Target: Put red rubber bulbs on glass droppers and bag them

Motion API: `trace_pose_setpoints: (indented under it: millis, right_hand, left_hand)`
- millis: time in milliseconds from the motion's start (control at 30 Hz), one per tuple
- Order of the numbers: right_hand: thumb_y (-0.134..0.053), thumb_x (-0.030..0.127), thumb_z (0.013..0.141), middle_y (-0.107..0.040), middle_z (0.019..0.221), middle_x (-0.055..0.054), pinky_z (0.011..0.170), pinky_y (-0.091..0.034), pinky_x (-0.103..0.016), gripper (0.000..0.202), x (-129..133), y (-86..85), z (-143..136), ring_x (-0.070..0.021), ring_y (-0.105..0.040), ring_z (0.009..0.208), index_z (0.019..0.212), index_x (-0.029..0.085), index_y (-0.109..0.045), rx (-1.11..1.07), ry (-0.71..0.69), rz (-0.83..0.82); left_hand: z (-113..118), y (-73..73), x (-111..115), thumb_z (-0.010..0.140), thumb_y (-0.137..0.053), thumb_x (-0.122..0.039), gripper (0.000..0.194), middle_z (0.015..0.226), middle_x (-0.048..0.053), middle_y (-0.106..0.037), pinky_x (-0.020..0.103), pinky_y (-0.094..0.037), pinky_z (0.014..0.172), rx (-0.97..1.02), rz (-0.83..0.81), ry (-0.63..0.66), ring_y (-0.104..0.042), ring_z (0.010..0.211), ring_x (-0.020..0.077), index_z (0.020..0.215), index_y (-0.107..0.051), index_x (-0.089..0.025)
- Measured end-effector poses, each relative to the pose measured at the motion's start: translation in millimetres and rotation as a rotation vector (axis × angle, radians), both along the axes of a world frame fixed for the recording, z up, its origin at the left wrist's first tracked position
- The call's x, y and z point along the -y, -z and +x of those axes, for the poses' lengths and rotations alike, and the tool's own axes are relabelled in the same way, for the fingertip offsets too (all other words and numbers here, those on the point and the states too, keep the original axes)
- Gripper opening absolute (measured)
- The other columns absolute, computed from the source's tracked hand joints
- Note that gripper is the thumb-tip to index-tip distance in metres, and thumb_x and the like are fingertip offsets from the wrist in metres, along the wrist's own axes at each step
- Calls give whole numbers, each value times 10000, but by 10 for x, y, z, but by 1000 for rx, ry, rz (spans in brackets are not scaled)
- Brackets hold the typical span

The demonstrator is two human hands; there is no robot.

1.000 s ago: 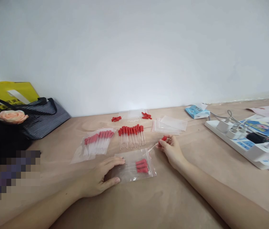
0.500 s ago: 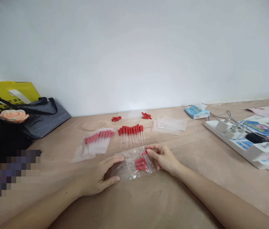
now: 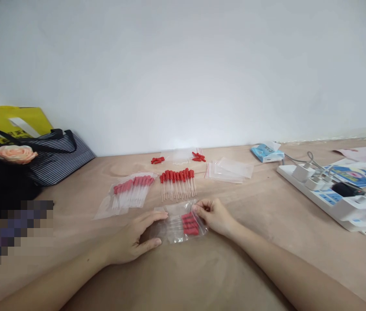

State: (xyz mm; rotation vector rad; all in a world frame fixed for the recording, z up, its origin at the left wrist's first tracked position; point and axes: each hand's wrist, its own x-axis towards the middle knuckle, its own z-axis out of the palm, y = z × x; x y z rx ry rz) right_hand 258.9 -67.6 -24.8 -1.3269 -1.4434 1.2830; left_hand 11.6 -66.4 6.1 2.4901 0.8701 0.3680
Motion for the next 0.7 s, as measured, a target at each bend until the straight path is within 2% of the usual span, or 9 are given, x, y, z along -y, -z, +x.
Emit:
trace_pose_setpoints:
  millis: [33, 100, 167, 233, 367, 467, 567, 700]
  right_hand:
    - [-541, 488, 681, -423, 395, 63, 324, -264, -165, 353, -19, -24, 33, -38, -340, 321, 562, 159, -501, 20, -1, -15]
    - [-538, 458, 692, -413, 395, 69, 309, -255, -163, 320, -105, -76, 106, -39, -339, 307, 579, 161, -504, 64, 83, -9]
    - [-557, 391, 691, -440, 433, 65, 313, -268, -158, 252, -264, -112, 161, -41, -371, 323, 604, 162, -499, 111, 211, 51]
    - [-557, 308, 696, -489, 487, 49, 338, -303, -156, 159, -482, -124, 172, -48, -415, 361, 664, 155, -528, 235, 277, 70]
    - [-569, 278, 681, -518, 504, 26, 378, -330, -174, 144, -960, -102, 65, -71, -450, 402, 734, 144, -568, 324, 342, 62]
    - [-619, 286, 627, -593, 675, -29, 474, -374, -181, 187, -1235, -85, -46, -104, -532, 573, 732, 135, -581, 366, 426, 86]
    - [-650, 259, 586, -601, 702, -39, 504, -375, -186, 175, -1378, -68, -117, -117, -545, 629, 689, 132, -588, 363, 455, 70]
    - [-645, 223, 588, -557, 562, -2, 428, -338, -188, 145, -1410, -37, -139, -89, -490, 474, 683, 129, -588, 295, 456, 2]
  left_hand:
    - [0, 0, 1, 797, -486, -292, 422, 1210, 60, -469, 368, -358, 947, -2, 2, 1, -430, 1113, 200, 1201, -382, -229]
    - [-1, -2, 2, 797, -486, -293, 410, 1211, 56, -473, 371, -356, 951, -3, 4, 0, -426, 1120, 199, 1192, -397, -231]
    - [-1, -4, 2, 795, -491, -291, 394, 1215, 54, -478, 380, -352, 955, 2, 2, 3, -423, 1127, 202, 1177, -418, -232]
    - [-1, -4, -1, 793, -494, -288, 377, 1213, 52, -486, 387, -347, 960, 10, -6, 14, -421, 1131, 206, 1162, -440, -230]
    - [-2, 1, -10, 792, -493, -292, 366, 1216, 56, -487, 388, -347, 961, 30, -11, 29, -420, 1133, 208, 1150, -457, -227]
    - [-3, 6, -14, 794, -491, -298, 363, 1216, 61, -485, 387, -344, 963, 28, -12, 35, -419, 1136, 209, 1149, -460, -225]
    - [-1, 7, -16, 793, -493, -297, 361, 1216, 65, -484, 386, -343, 964, 36, -11, 37, -422, 1132, 210, 1144, -461, -219]
    - [-2, 6, -23, 788, -500, -292, 366, 1209, 67, -488, 383, -344, 963, 29, -16, 45, -422, 1132, 211, 1144, -459, -215]
